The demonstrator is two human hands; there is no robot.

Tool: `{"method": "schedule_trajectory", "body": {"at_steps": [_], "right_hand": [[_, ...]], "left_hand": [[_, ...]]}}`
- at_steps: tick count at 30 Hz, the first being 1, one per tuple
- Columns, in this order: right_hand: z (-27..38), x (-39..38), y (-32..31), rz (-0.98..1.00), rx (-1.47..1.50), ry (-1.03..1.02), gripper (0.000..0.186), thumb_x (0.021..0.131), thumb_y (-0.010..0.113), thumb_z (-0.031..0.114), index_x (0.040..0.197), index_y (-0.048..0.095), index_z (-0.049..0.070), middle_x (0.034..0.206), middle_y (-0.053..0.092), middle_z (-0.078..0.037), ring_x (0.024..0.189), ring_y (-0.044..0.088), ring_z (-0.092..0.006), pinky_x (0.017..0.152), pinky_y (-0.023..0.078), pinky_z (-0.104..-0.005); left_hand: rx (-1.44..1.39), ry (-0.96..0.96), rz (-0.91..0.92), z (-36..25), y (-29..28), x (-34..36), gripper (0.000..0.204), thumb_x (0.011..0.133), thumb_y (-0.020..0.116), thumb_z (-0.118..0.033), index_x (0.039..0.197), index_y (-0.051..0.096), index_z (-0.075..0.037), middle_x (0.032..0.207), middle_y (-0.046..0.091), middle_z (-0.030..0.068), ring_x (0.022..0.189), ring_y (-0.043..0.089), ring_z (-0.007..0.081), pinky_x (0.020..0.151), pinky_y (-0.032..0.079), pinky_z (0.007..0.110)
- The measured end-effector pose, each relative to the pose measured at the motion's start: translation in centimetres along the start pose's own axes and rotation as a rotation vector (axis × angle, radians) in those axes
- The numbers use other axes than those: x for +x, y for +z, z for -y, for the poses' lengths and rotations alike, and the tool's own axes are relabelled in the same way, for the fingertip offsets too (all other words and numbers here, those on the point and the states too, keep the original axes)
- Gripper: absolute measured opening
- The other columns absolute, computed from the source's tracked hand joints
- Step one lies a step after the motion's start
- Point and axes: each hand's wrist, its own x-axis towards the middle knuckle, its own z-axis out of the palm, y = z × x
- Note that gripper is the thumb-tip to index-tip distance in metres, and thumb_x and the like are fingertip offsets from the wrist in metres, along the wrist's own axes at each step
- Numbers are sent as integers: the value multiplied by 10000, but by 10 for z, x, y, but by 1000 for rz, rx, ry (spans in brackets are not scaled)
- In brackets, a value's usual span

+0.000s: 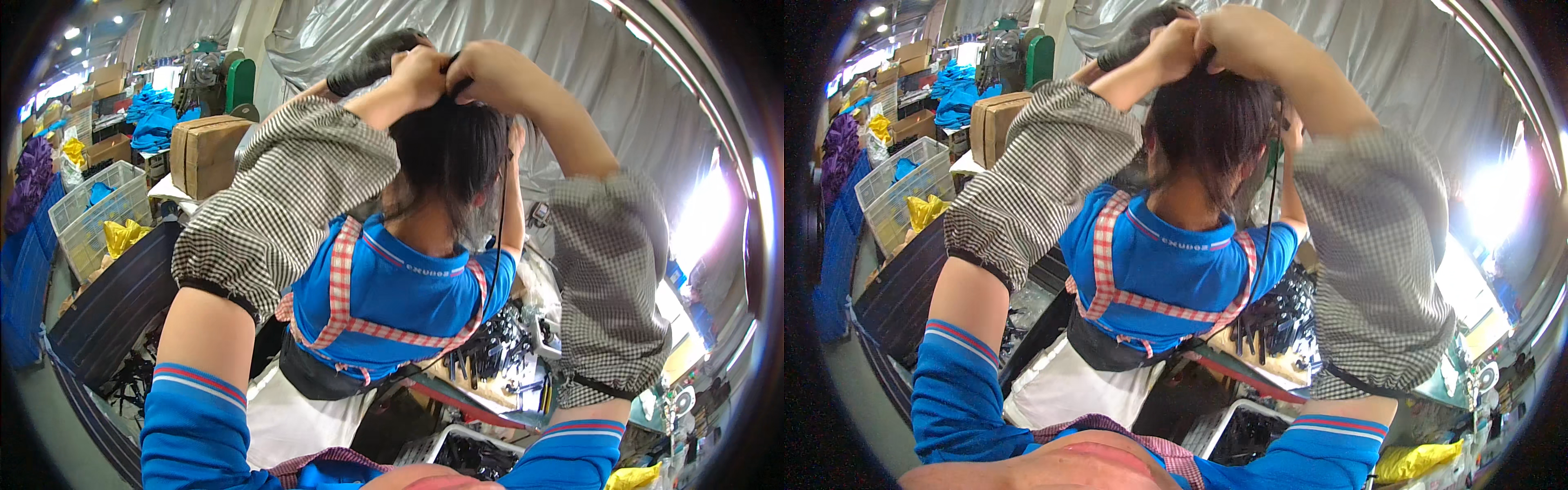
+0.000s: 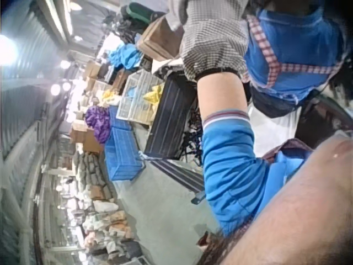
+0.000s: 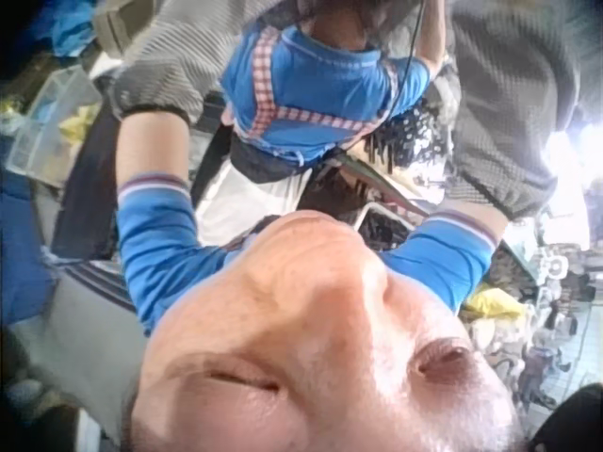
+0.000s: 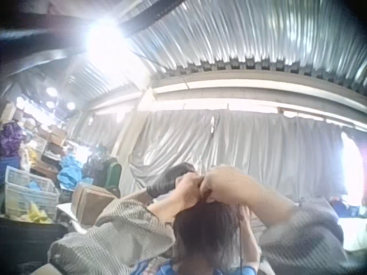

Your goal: The person sews black plastic clips onto the edges of blue fabric bags using a sewing machine. They repeatedly pick up a bag, align it under the needle, sew, and place the finished item aside. The workspace contains bins of fabric and clips.

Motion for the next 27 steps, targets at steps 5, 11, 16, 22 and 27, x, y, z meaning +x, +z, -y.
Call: {"method": "schedule_trajectory", "body": {"at_steps": [5, 11, 16, 22, 27], "right_hand": [[-41, 63, 6, 337, 483, 136, 241, 643, 746, 119, 858, 694, 26, 755, 652, -27, 690, 585, -104, 668, 465, -240], [-79, 64, 30, 482, 1035, 217, 266, 728, 705, 160, 916, 658, -23, 777, 647, -43, 700, 590, -105, 652, 482, -216], [-59, 13, 80, -269, 1959, 147, 217, 836, 549, 141, 954, 630, -22, 904, 638, -67, 792, 607, -140, 734, 495, -249], [-81, -29, 132, -642, 915, 475, 236, 795, 520, 88, 978, 645, 7, 875, 665, -106, 801, 620, -172, 725, 479, -305], [-25, -52, 103, -739, 386, 827, 209, 743, 593, 125, 896, 658, -2, 811, 643, -192, 785, 646, -274, 733, 473, -325]], "left_hand": [[112, 262, -412, 21, -4, -40, 303, 753, 580, -124, 1053, 608, -92, 1057, 562, 97, 1050, 495, 287, 893, 372, 369], [53, 625, -518, -3, -34, -75, 295, 722, 597, -98, 1016, 618, -116, 1090, 565, 37, 1023, 522, 255, 854, 406, 372], [126, 679, -305, -22, -13, -48, 364, 778, 595, -167, 1138, 566, -123, 1209, 517, 51, 1089, 501, 250, 929, 405, 370], [-61, 353, -319, -21, 10, -32, 426, 776, 620, -295, 1150, 563, -99, 1137, 574, 96, 1080, 511, 273, 919, 409, 363], [103, 307, -357, -32, 8, -26, 415, 745, 648, -340, 1075, 617, -90, 1038, 613, 115, 1006, 547, 287, 886, 413, 371]]}}
